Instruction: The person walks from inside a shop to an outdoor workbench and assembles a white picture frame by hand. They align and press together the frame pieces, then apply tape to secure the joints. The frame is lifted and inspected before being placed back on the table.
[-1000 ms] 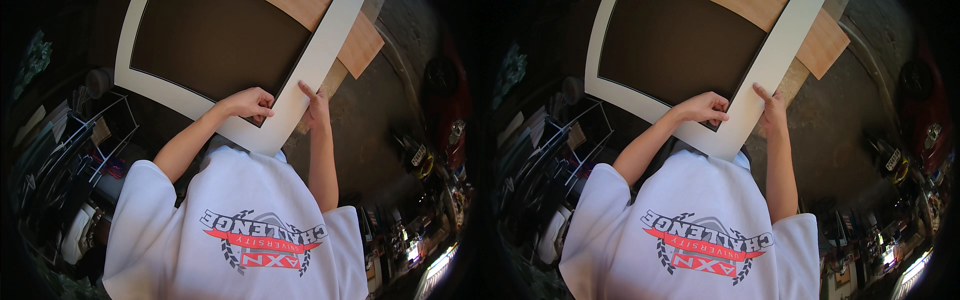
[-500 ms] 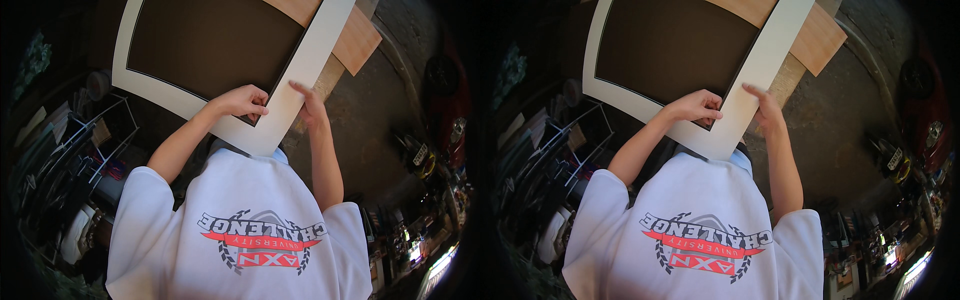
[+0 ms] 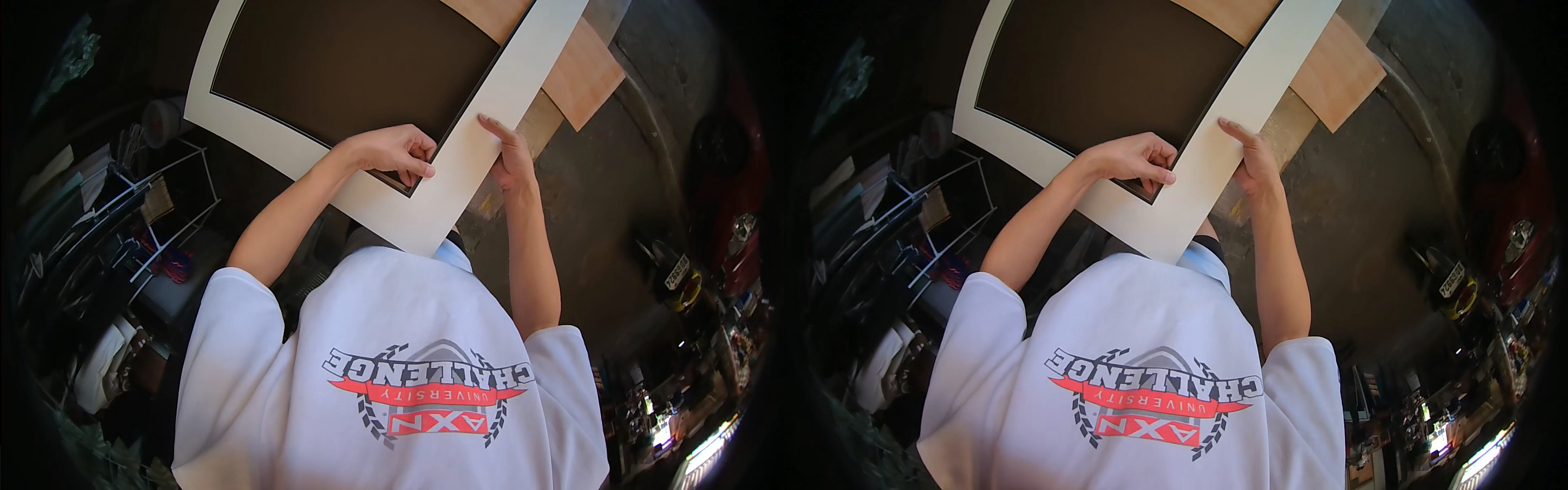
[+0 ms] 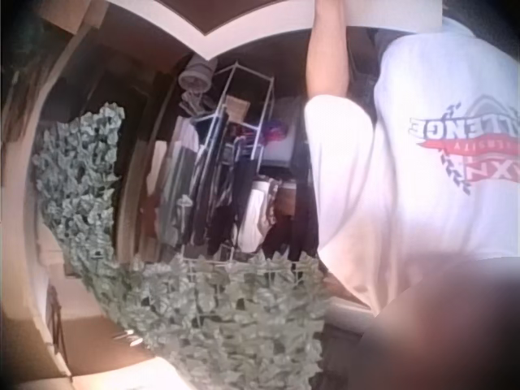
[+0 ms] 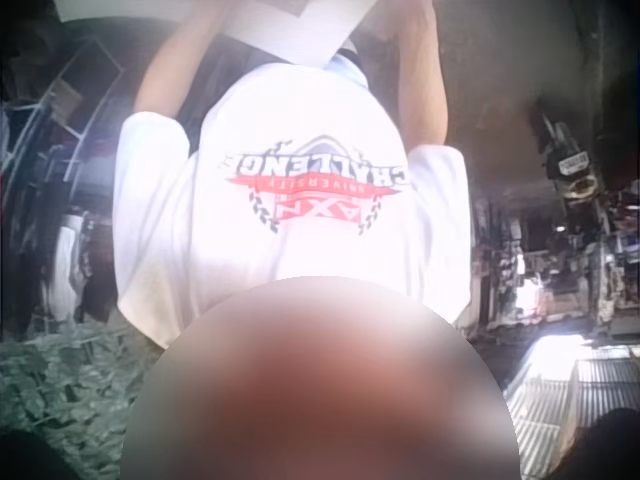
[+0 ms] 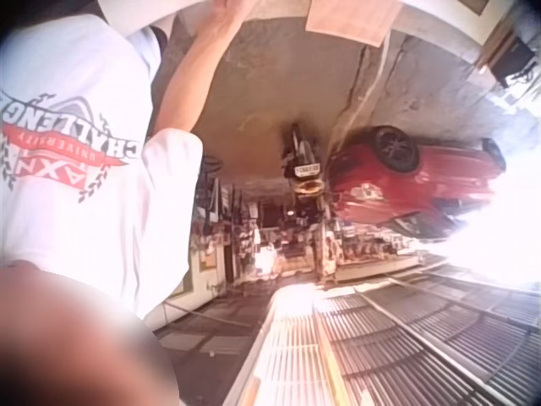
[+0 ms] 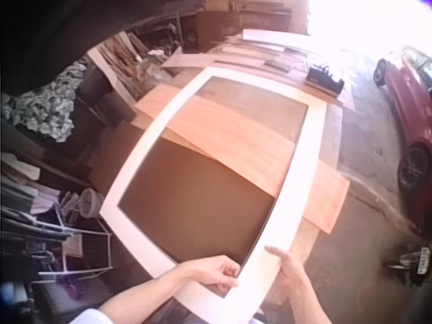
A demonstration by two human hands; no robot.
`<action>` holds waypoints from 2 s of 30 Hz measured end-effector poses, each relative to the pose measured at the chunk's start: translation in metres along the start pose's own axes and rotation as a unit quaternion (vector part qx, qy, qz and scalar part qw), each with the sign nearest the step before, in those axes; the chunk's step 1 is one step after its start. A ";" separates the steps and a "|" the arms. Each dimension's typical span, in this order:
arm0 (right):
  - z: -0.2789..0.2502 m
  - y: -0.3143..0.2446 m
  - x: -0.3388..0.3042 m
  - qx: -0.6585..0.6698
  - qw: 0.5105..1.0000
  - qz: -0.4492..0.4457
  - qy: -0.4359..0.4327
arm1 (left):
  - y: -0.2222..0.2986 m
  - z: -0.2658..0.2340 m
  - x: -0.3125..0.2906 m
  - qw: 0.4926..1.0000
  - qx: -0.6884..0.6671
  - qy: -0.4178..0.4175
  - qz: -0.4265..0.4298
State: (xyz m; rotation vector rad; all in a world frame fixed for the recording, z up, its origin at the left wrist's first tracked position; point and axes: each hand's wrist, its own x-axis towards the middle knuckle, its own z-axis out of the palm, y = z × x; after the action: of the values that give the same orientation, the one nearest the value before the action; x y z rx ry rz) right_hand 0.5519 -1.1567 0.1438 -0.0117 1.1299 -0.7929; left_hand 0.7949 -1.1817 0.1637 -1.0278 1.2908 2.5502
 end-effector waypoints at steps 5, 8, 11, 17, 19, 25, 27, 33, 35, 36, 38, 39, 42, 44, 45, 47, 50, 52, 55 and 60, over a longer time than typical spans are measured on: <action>0.008 0.027 -0.015 0.029 1.000 -0.001 0.011 | -0.001 -0.001 -0.005 1.000 -0.012 -0.007 0.002; 0.007 0.017 -0.018 -0.032 0.999 0.021 0.026 | -0.008 0.004 -0.005 1.000 -0.009 -0.002 0.023; 0.001 -0.005 -0.003 -0.020 0.999 -0.033 -0.020 | -0.013 0.003 -0.006 0.999 0.037 -0.010 0.031; -0.014 0.004 -0.002 -0.019 0.996 -0.065 -0.063 | -0.018 0.002 -0.014 0.998 0.067 0.006 -0.001; -0.021 -0.011 0.004 -0.005 0.993 -0.096 -0.070 | -0.022 0.004 -0.015 0.998 0.068 0.003 -0.017; -0.031 -0.057 0.053 -0.034 0.996 -0.086 -0.005 | -0.039 -0.001 -0.011 0.994 0.079 0.039 -0.070; -0.032 -0.055 0.059 -0.017 0.993 -0.110 -0.029 | -0.040 -0.001 -0.008 0.991 0.072 0.085 -0.072; -0.033 -0.052 0.052 0.005 0.996 -0.086 -0.021 | 0.008 -0.013 0.040 0.981 0.026 0.187 -0.039; -0.034 -0.053 0.052 0.010 0.996 -0.082 -0.018 | 0.029 -0.025 0.064 0.976 0.027 0.214 -0.020; -0.034 -0.052 0.053 0.016 0.996 -0.082 -0.030 | 0.038 -0.030 0.073 0.975 0.021 0.219 -0.008; -0.032 -0.051 0.053 0.016 0.996 -0.082 -0.035 | 0.051 -0.037 0.090 0.967 -0.019 0.253 0.013; -0.031 -0.050 0.053 0.018 0.996 -0.075 -0.043 | 0.055 -0.038 0.098 0.960 -0.036 0.278 0.012; -0.026 -0.060 0.045 -0.054 0.997 -0.050 -0.033 | 0.061 -0.043 0.108 0.961 0.010 0.277 0.022; -0.029 -0.083 0.032 -0.161 0.987 0.017 -0.014 | 0.061 -0.042 0.110 0.956 -0.013 0.292 0.034; -0.034 -0.104 0.025 -0.265 0.963 0.043 -0.033 | 0.062 -0.040 0.110 0.953 -0.021 0.302 0.029; -0.048 -0.152 0.008 -0.449 0.885 0.093 -0.086 | 0.064 -0.038 0.110 0.946 -0.021 0.323 0.015; -0.067 -0.215 0.011 -0.453 0.890 -0.055 0.024 | 0.069 -0.032 0.109 0.936 0.007 0.352 -0.008; -0.079 -0.257 0.029 -0.444 0.882 -0.143 0.062 | 0.072 -0.032 0.109 0.930 0.037 0.365 -0.016; -0.090 -0.297 0.069 -0.383 0.897 -0.209 0.075 | 0.074 -0.027 0.108 0.923 0.038 0.382 -0.022; -0.090 -0.327 0.137 -0.284 0.920 -0.250 0.100 | 0.085 -0.026 0.108 0.900 0.086 0.425 -0.033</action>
State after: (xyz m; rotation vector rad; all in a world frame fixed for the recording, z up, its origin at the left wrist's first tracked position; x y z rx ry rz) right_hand 0.3230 -1.4403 0.1209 -0.7459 1.5510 -0.8985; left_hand 0.6946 -1.2765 0.1444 -2.2152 1.5363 1.8945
